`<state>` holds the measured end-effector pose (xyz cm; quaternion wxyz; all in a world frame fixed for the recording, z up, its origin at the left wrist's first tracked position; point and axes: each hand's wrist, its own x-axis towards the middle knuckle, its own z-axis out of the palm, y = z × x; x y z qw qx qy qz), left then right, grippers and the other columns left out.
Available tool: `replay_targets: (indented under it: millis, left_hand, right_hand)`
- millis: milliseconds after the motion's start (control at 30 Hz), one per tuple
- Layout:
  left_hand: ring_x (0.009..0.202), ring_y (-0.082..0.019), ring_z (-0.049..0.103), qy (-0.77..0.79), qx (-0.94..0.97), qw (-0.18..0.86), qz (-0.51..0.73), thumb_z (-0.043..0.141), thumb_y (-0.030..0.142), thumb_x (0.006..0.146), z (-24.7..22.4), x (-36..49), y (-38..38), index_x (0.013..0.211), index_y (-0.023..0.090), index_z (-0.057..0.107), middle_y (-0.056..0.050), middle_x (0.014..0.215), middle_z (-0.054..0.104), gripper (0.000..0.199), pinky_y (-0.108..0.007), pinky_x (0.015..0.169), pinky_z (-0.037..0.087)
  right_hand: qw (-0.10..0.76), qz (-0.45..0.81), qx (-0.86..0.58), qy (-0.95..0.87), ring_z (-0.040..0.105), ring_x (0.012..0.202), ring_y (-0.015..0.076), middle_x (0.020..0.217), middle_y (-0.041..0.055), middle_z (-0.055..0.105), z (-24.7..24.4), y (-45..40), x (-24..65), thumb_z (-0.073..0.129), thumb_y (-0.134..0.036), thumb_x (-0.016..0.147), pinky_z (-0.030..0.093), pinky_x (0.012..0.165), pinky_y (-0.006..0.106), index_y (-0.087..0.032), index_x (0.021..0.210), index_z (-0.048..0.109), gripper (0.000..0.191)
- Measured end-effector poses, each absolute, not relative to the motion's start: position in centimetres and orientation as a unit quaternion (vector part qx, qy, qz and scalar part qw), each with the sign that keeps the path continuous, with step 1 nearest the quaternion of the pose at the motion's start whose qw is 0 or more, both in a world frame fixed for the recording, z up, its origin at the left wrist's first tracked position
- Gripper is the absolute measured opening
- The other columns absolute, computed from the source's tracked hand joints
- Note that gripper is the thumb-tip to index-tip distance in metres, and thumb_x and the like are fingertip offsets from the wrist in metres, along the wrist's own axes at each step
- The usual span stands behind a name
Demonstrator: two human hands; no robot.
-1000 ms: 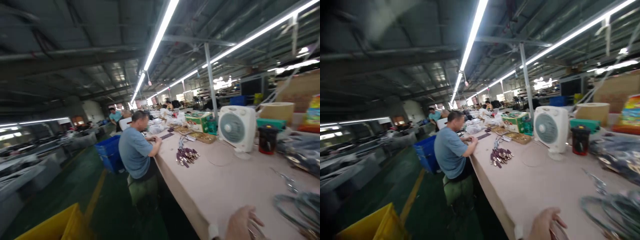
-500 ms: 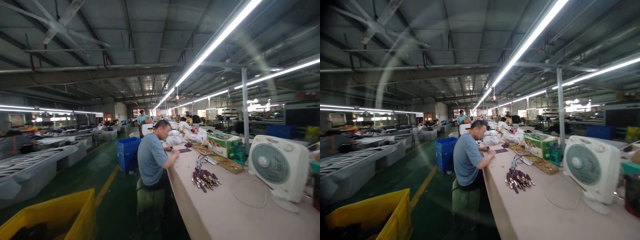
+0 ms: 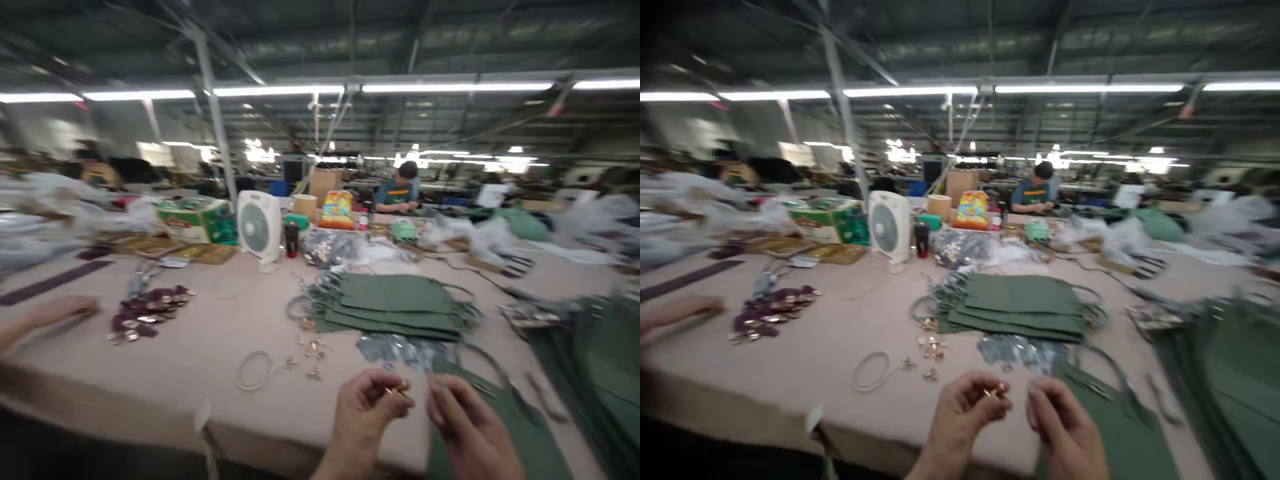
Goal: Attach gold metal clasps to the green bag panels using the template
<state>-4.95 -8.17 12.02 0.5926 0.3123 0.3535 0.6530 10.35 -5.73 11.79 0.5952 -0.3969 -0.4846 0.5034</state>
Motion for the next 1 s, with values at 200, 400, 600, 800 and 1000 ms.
replay_targets:
  millis: [200, 400, 600, 800, 1000]
  left_hand:
    - [0.100, -0.026, 0.077, 0.342, 0.432, 0.593, 0.587, 0.082, 0.043, 0.085, 11.2, -4.2, -7.8, 0.111, 0.015, 0.079, -0.013, 0.108, 0.081, 0.038, -0.037, 0.097, 0.062]
    - [0.107, -0.022, 0.076, 0.345, 0.485, 0.544, 0.592, 0.077, 0.034, 0.091, 10.0, -3.2, -7.7, 0.112, 0.021, 0.080, -0.008, 0.113, 0.080, 0.024, -0.029, 0.100, 0.059]
    - [0.109, -0.020, 0.075, 0.367, 0.523, 0.491, 0.592, 0.074, 0.030, 0.094, 9.8, -3.6, -7.6, 0.113, 0.024, 0.080, -0.005, 0.115, 0.080, 0.021, -0.026, 0.100, 0.059]
    - [0.109, -0.019, 0.075, 0.371, 0.532, 0.475, 0.595, 0.072, 0.026, 0.095, 9.7, -3.9, -7.7, 0.113, 0.026, 0.080, -0.003, 0.115, 0.080, 0.020, -0.025, 0.101, 0.057]
    - [0.110, -0.020, 0.075, 0.375, 0.548, 0.456, 0.593, 0.071, 0.024, 0.095, 9.6, -4.0, -7.9, 0.114, 0.025, 0.080, -0.004, 0.117, 0.080, 0.021, -0.027, 0.102, 0.058]
  right_hand:
    - [0.637, 0.608, -0.363, -0.304, 0.065, 0.087, 0.0140, 0.108, 0.0048, 0.071, 12.3, -6.7, 10.5, 0.094, -0.042, 0.073, 0.057, 0.082, 0.025, -0.021, 0.088, 0.078, 0.031]
    - [0.635, 0.662, -0.343, -0.203, 0.070, 0.100, 0.0177, 0.109, 0.0072, 0.076, 11.9, -7.9, 9.9, 0.095, -0.035, 0.071, 0.060, 0.090, 0.026, -0.021, 0.101, 0.082, 0.036]
    - [0.629, 0.682, -0.319, -0.192, 0.071, 0.100, 0.0148, 0.111, 0.0079, 0.078, 11.2, -7.9, 9.3, 0.092, -0.031, 0.076, 0.059, 0.091, 0.020, -0.019, 0.105, 0.082, 0.034]
    - [0.621, 0.693, -0.312, -0.190, 0.072, 0.098, 0.0144, 0.107, 0.0072, 0.078, 11.1, -7.7, 8.5, 0.092, -0.030, 0.077, 0.060, 0.088, 0.020, -0.019, 0.106, 0.082, 0.033]
    - [0.619, 0.692, -0.318, -0.191, 0.072, 0.097, 0.0142, 0.105, 0.0068, 0.078, 11.0, -7.7, 8.3, 0.093, -0.031, 0.075, 0.060, 0.087, 0.019, -0.019, 0.104, 0.082, 0.034]
